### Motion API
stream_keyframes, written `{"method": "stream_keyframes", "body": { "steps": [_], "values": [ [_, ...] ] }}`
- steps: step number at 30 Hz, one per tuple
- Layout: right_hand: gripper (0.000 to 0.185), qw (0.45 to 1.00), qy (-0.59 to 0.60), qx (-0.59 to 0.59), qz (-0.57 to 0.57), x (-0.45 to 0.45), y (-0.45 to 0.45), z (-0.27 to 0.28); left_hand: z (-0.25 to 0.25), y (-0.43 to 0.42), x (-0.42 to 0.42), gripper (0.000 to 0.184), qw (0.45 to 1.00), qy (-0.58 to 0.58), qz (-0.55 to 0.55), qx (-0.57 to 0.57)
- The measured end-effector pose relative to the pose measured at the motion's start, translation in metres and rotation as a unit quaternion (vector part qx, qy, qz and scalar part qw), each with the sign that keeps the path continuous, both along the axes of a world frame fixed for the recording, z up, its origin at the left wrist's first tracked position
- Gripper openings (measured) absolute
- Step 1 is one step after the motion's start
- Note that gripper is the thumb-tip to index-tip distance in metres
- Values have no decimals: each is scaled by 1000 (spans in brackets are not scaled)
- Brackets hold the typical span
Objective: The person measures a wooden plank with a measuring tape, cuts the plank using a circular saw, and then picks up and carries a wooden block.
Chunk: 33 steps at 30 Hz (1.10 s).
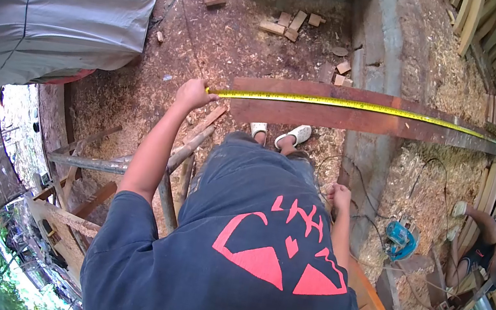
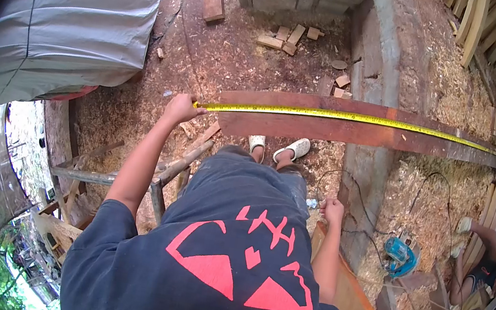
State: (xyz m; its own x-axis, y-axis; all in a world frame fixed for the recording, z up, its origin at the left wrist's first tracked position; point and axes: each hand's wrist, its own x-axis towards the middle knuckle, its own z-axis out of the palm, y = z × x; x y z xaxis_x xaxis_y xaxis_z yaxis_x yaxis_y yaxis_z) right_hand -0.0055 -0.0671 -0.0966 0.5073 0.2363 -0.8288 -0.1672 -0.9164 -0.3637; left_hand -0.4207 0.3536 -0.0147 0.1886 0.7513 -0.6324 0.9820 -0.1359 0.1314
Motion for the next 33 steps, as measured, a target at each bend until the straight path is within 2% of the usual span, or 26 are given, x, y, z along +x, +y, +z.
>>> {"method": "stream_keyframes", "body": {
  "steps": [2,5,8,22,25,33],
  "values": [
    [33,1000,6,1,-28,-12,-3,3,3,0,3,49,1000,-8,-28,-3],
    [24,1000,17,-9,0,-23,-6,-3,5,-1,9,48,999,-1,-40,-9],
    [23,1000,28,-5,1,-31,-1,-6,-3,-4,11,42,999,-16,-32,-4],
    [22,999,29,6,-24,-35,24,-9,0,-4,30,47,998,-28,-49,-22],
    [22,1000,24,0,-14,-39,32,-1,5,-6,35,48,999,-34,-26,-34],
    [23,999,24,3,-25,-40,38,6,4,-6,39,43,998,-23,-38,-43]
  ]
}}
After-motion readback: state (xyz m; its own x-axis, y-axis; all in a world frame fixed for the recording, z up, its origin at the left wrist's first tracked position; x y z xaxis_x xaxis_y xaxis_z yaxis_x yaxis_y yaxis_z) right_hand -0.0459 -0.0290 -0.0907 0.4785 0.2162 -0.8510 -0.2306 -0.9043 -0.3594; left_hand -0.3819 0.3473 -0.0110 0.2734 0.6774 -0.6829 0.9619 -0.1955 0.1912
